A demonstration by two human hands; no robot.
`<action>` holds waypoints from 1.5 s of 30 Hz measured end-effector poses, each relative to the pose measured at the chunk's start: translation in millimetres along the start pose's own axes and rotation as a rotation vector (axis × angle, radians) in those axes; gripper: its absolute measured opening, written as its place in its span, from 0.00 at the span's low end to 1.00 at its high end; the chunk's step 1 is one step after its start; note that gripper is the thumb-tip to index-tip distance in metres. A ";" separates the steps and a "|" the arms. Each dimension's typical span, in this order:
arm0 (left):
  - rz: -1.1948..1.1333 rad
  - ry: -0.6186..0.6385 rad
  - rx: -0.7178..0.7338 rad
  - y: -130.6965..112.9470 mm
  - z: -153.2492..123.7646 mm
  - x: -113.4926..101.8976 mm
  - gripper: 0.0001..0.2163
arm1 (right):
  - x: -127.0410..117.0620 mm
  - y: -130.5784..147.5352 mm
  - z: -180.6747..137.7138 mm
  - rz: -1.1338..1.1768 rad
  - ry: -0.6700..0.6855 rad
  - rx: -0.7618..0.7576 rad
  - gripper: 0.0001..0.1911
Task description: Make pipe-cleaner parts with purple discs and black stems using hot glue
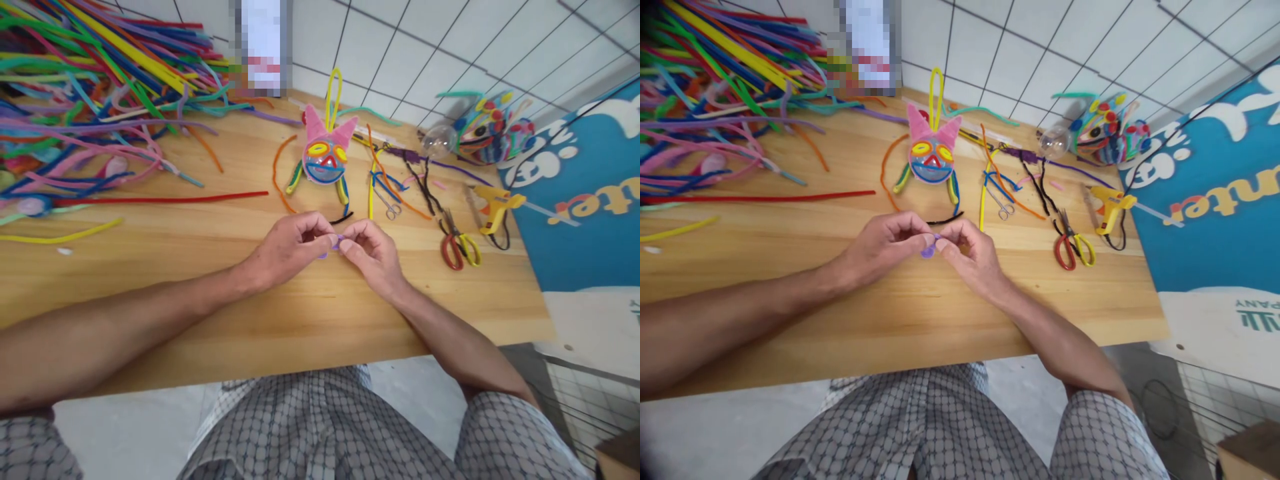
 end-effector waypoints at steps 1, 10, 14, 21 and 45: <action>0.011 0.007 -0.005 2.0 0.9 -0.8 0.11 | -0.4 0.1 0.8 0.034 -0.009 0.002 0.12; 0.237 0.056 -0.032 10.0 9.4 -12.8 0.08 | -5.3 -4.3 11.1 0.179 0.007 0.072 0.14; 0.312 -0.039 0.067 2.6 6.4 -12.1 0.07 | -4.2 -7.2 12.2 0.231 0.045 0.097 0.18; 0.249 -0.032 0.285 -14.4 -5.1 -3.1 0.05 | -3.5 -13.1 10.0 0.274 0.128 0.093 0.22; 0.159 0.060 0.247 -17.0 -8.6 0.3 0.06 | -0.1 -5.6 6.3 0.264 0.233 0.070 0.21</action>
Point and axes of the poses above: each hand's wrist, its own z-axis towards the middle knuckle, its own x-axis out of the palm, y = z × x, the point moved 1 cm from there along z, towards the middle knuckle, and after that the axes turned 6 degrees about x, right-handed, at the moved point
